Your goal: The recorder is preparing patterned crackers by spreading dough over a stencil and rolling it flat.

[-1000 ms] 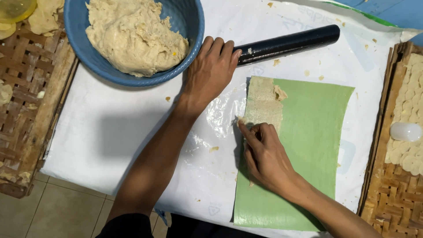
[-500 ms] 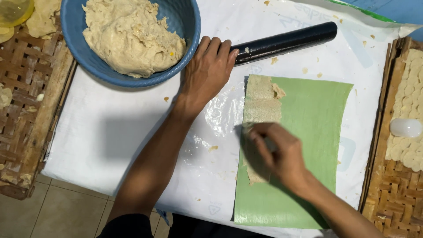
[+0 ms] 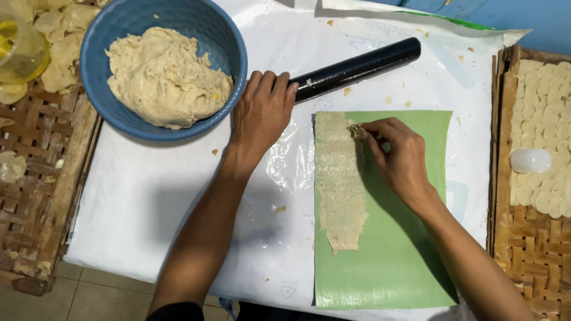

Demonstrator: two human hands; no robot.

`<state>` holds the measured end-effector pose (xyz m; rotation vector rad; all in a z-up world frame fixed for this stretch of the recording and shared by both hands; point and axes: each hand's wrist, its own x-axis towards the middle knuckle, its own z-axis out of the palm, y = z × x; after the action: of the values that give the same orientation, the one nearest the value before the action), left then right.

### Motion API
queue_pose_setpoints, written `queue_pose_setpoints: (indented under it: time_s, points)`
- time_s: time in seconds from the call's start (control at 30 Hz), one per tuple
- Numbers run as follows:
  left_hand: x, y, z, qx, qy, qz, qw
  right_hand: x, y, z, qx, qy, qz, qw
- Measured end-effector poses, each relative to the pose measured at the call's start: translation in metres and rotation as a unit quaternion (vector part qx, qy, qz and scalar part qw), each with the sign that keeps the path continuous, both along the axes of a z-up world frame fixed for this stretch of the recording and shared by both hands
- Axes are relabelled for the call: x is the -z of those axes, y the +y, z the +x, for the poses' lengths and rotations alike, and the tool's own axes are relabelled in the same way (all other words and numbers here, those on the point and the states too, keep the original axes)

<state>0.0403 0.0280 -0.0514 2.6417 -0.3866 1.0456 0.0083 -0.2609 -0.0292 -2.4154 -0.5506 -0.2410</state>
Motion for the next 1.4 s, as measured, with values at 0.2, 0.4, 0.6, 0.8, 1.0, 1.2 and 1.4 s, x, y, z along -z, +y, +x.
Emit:
queue_pose_setpoints:
  time_s: [0.2,0.4,0.6,0.8,1.0,1.2,1.4]
  points:
    - [-0.011,-0.001,-0.005,0.008,0.017,-0.005,1.000,0.001,-0.001,0.008,0.024,0.008,0.001,1.000]
    - [-0.016,-0.002,-0.006,0.009,0.016,-0.004,1.000,-0.012,0.003,-0.010,-0.025,-0.145,-0.250,0.957]
    - [-0.020,-0.004,-0.009,0.006,0.021,0.001,1.000,-0.009,0.000,-0.002,-0.016,-0.151,-0.261,0.953]
    - [-0.013,-0.005,-0.007,0.001,0.010,0.029,1.000,-0.001,-0.004,0.016,0.018,-0.077,-0.123,0.989]
    - [-0.030,-0.027,-0.025,0.043,0.083,0.014,0.995,0.003,0.003,-0.002,-0.042,-0.028,-0.134,0.990]
    - [-0.029,-0.022,-0.020,0.041,0.106,0.065,0.991,-0.029,0.004,-0.023,-0.080,-0.070,-0.163,0.981]
    - [-0.051,-0.024,-0.051,0.111,0.098,0.053,0.987,-0.008,-0.034,-0.004,-0.066,-0.158,-0.025,0.985]
